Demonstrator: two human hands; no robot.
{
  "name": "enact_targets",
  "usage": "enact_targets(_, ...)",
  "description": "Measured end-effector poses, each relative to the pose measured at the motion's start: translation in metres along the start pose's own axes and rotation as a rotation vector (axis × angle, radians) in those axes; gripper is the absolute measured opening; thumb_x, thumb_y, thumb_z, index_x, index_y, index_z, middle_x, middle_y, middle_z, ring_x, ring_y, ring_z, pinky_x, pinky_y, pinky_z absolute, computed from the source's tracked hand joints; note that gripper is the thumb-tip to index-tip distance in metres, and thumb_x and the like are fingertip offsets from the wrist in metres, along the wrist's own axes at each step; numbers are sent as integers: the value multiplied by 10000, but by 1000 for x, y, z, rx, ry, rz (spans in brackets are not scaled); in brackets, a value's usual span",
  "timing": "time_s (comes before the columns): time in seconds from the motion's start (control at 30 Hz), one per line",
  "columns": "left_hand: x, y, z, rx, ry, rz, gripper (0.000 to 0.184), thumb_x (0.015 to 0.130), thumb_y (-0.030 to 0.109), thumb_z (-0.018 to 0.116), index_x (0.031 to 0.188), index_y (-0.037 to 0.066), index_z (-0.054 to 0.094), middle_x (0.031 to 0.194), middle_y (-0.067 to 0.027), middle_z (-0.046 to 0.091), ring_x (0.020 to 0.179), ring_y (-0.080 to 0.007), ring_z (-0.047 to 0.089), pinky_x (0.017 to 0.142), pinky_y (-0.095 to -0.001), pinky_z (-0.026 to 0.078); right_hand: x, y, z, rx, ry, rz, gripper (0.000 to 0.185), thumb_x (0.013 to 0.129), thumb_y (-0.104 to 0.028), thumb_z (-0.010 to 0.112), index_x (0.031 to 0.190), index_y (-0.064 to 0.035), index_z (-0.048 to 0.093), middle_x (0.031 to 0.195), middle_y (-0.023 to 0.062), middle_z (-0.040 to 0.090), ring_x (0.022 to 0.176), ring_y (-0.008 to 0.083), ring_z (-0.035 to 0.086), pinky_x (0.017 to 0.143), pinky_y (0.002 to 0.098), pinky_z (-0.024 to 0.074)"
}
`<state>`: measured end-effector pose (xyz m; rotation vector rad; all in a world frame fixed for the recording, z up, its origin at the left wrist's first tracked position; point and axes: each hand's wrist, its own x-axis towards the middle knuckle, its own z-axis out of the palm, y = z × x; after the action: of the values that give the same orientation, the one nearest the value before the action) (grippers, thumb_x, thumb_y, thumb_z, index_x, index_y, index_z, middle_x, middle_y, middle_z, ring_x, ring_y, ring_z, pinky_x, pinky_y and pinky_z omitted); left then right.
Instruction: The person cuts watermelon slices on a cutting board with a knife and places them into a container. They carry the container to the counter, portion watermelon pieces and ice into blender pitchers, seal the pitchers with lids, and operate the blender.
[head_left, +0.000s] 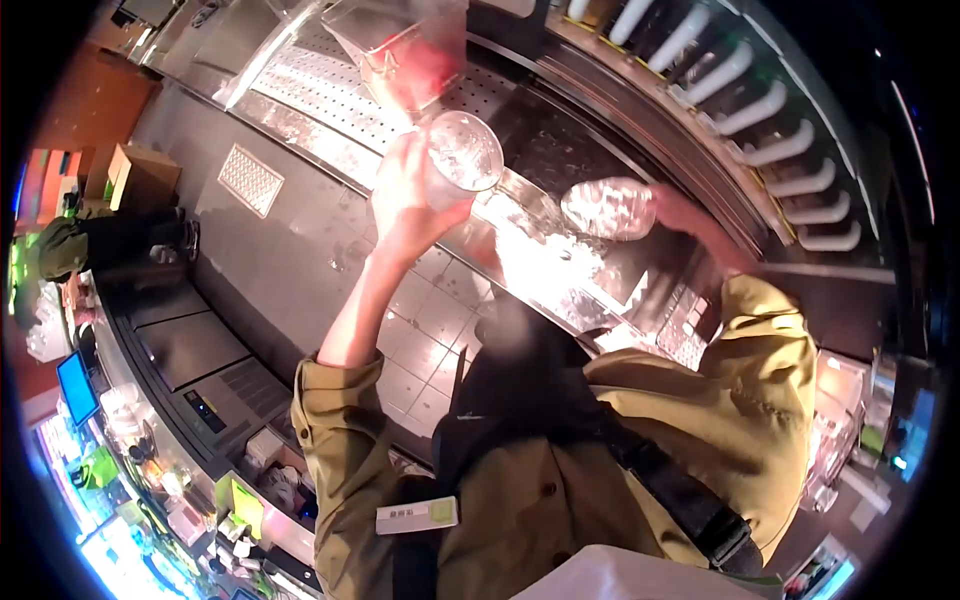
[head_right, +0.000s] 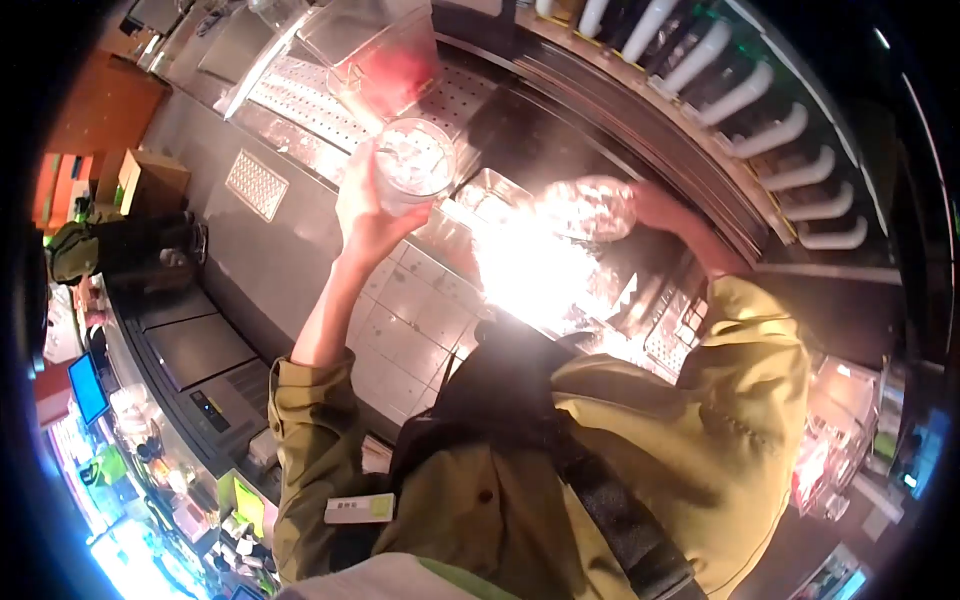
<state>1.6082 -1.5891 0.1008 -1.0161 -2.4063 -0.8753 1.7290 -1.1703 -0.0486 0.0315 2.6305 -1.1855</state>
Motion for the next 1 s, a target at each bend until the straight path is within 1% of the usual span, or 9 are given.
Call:
enact_targets(0.1,-7,2,14,-17,-2,146,945,447,181,759,1254,44,286,1128,-222,416,1036,-373,423,878,-431,355,-3,-123,-61,-157,-3,142,181,711,-121,457,690,35,544,498,121,507,464,219,502,474,346,388)
enact_targets(0.2,-3,16,15,-22,-76,141,955,466,202,750,1269,53,256,1164,-224,383,1062,-377,396,887,-450,338,-6,-213,-78,-329,81,-169,184,781,-109,434,829,45,521,757,173,562,665,248,539,622,339,426)
enact_targets(0.27,0,26,17,-56,-75,153,978,470,222,766,1266,24,234,1190,-217,374,1092,-365,385,912,-435,326,-17,-305,-79,-549,71,70,217,795,-139,435,858,54,512,788,219,537,715,336,545,650,368,432)
enact_targets(0.43,11,42,5,-306,15,-14,1025,485,239,773,1277,-15,174,1221,-226,332,1132,-331,355,953,-386,299,-45,-294,-91,-717,410,-41,230,800,-145,425,902,29,535,766,197,558,737,296,564,654,366,441)
enact_targets(0.6,30,25,-26,-697,159,-148,1075,488,224,776,1300,14,105,1256,-194,270,1157,-272,330,967,-374,292,-45,-252,-53,376,401,304,322,826,-279,429,1013,-31,516,757,27,564,666,110,540,536,254,413)
enact_targets(0.73,73,-16,-65,-1012,8,-217,1001,526,149,733,1305,28,118,1271,-155,267,1143,-244,348,945,-361,321,-29,-225,-32,104,358,331,320,814,-244,414,984,1,531,668,63,554,546,138,516,474,249,415)
enact_targets(0.8,111,-34,-93,-989,-154,-291,951,556,171,717,1294,7,141,1258,-149,290,1165,-245,318,928,-350,343,-6,-202,-1,-452,337,186,294,790,-184,410,916,45,545,707,172,582,598,247,580,565,325,465)
enact_targets(0.87,150,-60,-111,-884,-472,-349,856,614,200,683,1282,2,186,1224,-149,342,1155,-228,334,900,-337,364,30,-206,40,-560,175,439,243,740,-164,459,830,17,593,730,154,606,614,249,598,546,348,468)
enact_targets(1.0,211,-103,-116,-520,-884,-473,722,701,379,608,1238,5,304,1186,-149,419,1133,-219,371,943,-367,302,108,-158,142,-969,333,301,140,636,-152,564,736,-62,599,668,84,596,628,217,593,540,359,448)
